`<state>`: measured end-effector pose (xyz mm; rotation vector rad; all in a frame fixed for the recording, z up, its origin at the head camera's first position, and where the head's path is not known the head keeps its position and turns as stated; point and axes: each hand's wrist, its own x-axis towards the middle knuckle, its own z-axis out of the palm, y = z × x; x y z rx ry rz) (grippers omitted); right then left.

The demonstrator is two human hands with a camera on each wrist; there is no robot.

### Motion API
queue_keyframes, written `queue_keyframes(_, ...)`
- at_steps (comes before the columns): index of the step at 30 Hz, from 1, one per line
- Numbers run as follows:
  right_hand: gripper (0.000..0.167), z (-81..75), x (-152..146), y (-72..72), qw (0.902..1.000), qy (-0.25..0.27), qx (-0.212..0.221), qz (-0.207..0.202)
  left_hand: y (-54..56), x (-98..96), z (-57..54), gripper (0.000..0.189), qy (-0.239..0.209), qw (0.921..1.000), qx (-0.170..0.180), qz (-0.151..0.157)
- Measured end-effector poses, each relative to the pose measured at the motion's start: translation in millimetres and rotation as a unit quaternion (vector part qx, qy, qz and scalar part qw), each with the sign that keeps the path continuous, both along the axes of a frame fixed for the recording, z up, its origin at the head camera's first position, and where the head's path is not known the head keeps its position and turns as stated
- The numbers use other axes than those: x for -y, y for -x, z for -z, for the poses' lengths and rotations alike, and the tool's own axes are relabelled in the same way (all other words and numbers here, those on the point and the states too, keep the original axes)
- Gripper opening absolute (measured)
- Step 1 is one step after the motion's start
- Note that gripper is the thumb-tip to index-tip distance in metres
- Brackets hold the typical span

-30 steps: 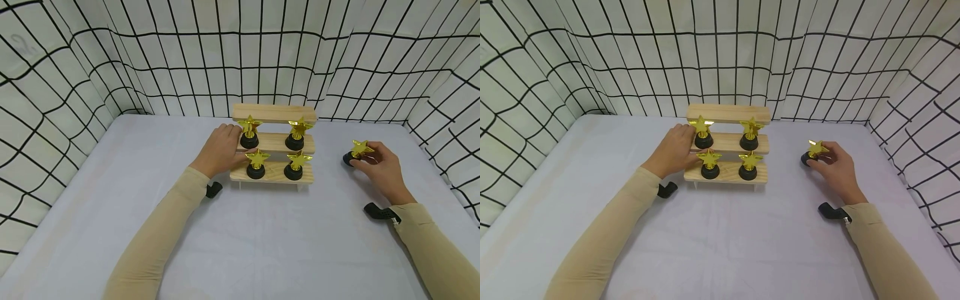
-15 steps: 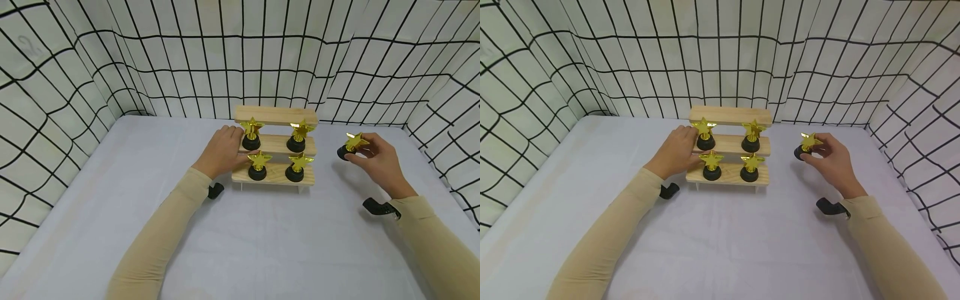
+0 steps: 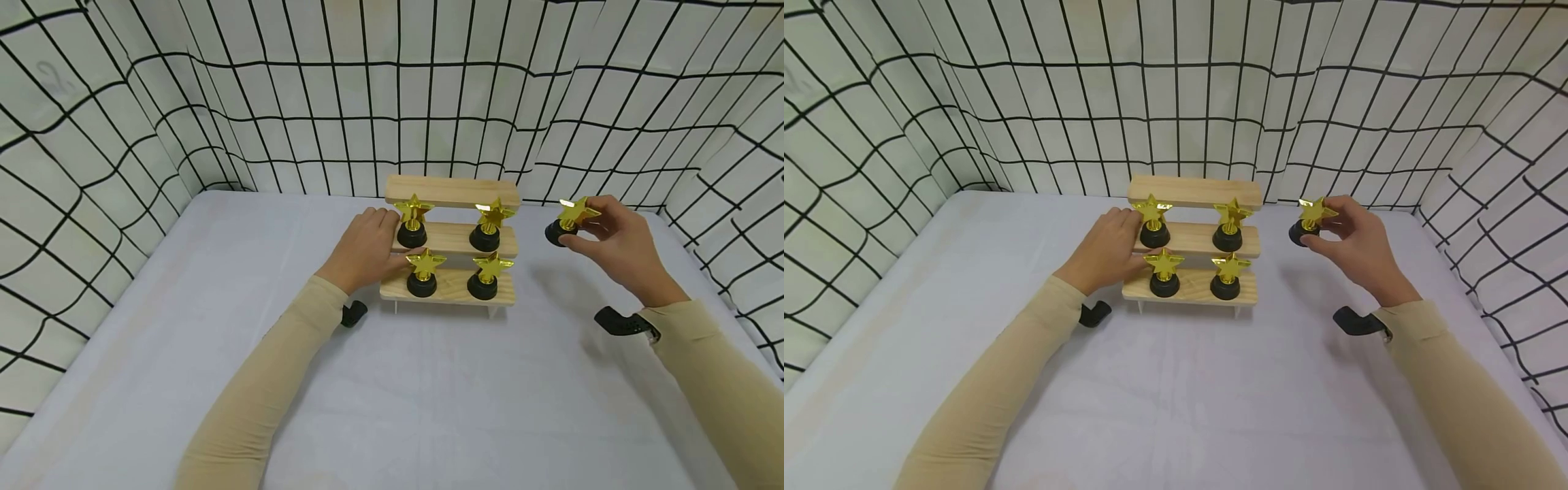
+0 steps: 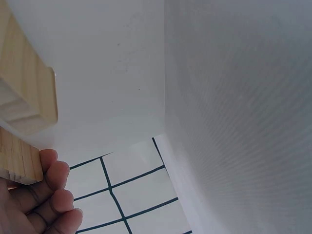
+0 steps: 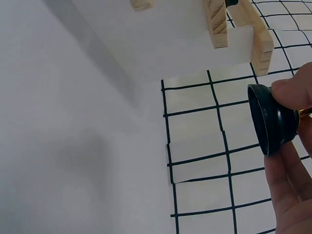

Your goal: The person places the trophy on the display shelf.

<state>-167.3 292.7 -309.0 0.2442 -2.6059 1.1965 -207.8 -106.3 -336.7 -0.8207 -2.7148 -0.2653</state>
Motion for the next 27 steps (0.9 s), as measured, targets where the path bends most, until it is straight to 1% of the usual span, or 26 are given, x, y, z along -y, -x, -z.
queue_keyframes(5,0.052,-12.7,6,6.5,0.9998,0.003,-0.014,-0.015,-0.1,-0.4,-0.8,0.071,0.006,0.9999,0.012,-0.005)
queue_keyframes(7,0.052,-17.9,10,7.7,0.9997,-0.003,-0.016,-0.016,0.0,-0.4,-1.2,0.071,0.006,0.9999,0.015,-0.005)
queue_keyframes(12,0.053,-30.7,20,9.9,0.9997,-0.014,-0.014,-0.014,-0.4,-0.3,-1.2,0.072,0.009,0.9999,0.012,-0.006)
queue_keyframes(16,0.052,-38.3,26,13.7,0.9995,-0.001,-0.019,-0.024,-1.2,-0.3,-0.7,0.072,0.009,0.9999,0.008,-0.008)
queue_keyframes(21,0.051,-46.5,35,20.6,0.9995,0.009,-0.021,-0.023,-1.5,-0.2,-1.5,0.071,0.012,0.9999,0.003,-0.009)
queue_keyframes(27,0.052,-54.9,45,32.1,0.9989,0.017,-0.024,-0.038,-2.0,-0.7,-2.7,0.072,0.009,0.9997,0.019,-0.009)
